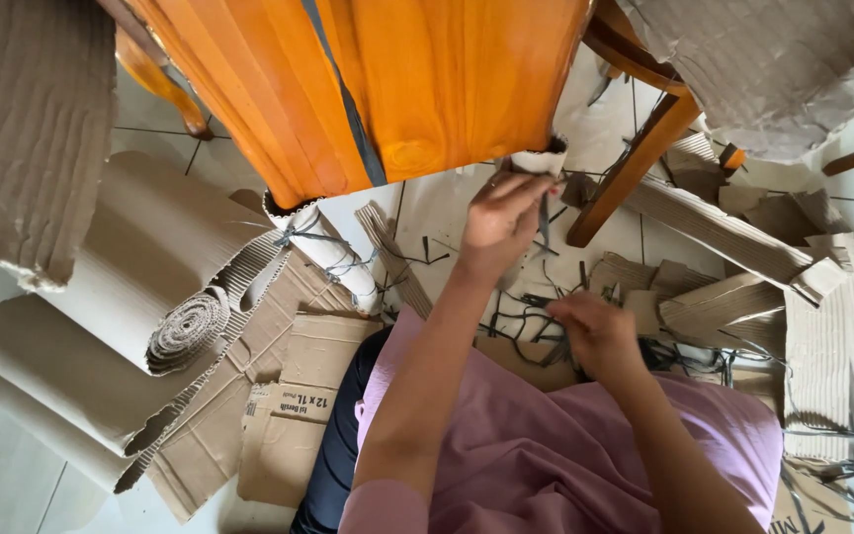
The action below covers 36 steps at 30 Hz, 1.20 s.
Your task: Wrapping the legs of a wooden chair with corrugated cardboard and securing them with plastic ties for shipping or storage.
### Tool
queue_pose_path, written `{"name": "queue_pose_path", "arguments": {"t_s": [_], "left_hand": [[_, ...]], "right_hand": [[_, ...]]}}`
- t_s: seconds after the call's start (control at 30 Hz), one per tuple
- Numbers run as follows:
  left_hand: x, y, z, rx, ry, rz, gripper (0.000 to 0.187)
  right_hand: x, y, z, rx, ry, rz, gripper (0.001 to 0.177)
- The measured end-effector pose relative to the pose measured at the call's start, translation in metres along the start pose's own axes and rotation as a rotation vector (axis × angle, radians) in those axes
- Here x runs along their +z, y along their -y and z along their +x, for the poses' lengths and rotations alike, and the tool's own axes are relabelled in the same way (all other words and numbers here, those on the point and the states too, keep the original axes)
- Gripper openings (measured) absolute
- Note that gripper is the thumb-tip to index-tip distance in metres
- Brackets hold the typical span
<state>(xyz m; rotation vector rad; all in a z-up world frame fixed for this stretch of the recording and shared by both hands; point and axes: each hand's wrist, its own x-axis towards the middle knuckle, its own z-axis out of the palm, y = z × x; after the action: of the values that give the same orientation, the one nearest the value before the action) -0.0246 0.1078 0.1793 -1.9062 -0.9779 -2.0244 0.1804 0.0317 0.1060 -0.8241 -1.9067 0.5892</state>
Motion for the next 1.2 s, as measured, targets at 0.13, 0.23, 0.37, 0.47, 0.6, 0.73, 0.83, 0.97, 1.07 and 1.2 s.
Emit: {"name": "queue_pose_path", "arguments": {"t_s": [0.13, 0.23, 0.37, 0.47, 0.6, 0.73, 0.83, 0.97, 1.07, 1.2], "left_hand": [[0.002, -0.006, 0.002, -0.109, 0.019, -0.086, 0.02], [0.012, 0.008, -0.009, -0.172, 0.02, -0.094, 0.013], [0.015, 0.001, -0.007, -0.214, -0.008, -0.103, 0.011], [0.015, -0.002, -0.004, -0.208, -0.041, -0.116, 0.01], [0.016, 0.004, -0.008, -0.197, -0.033, -0.101, 0.007], [0.016, 0.004, -0.004, -0.208, -0.034, -0.125, 0.008], [0.01, 0.005, -0.002, -0.207, -0.01, -0.143, 0.009], [0.007, 0.006, -0.002, -0.223, 0.013, -0.198, 0.009], [0.002, 0.002, 0.004, -0.239, 0.037, -0.228, 0.01], [-0.001, -0.003, 0.008, -0.251, 0.036, -0.185, 0.01]], "right_hand": [[0.019, -0.081, -0.062, 0.122, 0.188, -0.062, 0.013], [0.023, -0.108, -0.061, 0.261, 0.35, -0.113, 0.012], [-0.011, -0.015, 0.023, 0.473, 0.631, -0.12, 0.022], [-0.011, -0.053, 0.044, 0.33, 0.065, 0.065, 0.011], [-0.007, -0.041, 0.108, 0.052, -0.116, 0.14, 0.012], [0.032, -0.092, 0.131, 0.432, 0.023, 0.588, 0.032], [0.072, -0.181, 0.129, 0.608, 0.195, 0.67, 0.026], [0.073, -0.186, 0.146, 0.84, 0.31, 0.766, 0.013], [0.05, -0.063, 0.176, 0.75, 0.17, 0.754, 0.015], [0.048, -0.097, 0.166, 0.607, 0.114, 0.915, 0.012]]}}
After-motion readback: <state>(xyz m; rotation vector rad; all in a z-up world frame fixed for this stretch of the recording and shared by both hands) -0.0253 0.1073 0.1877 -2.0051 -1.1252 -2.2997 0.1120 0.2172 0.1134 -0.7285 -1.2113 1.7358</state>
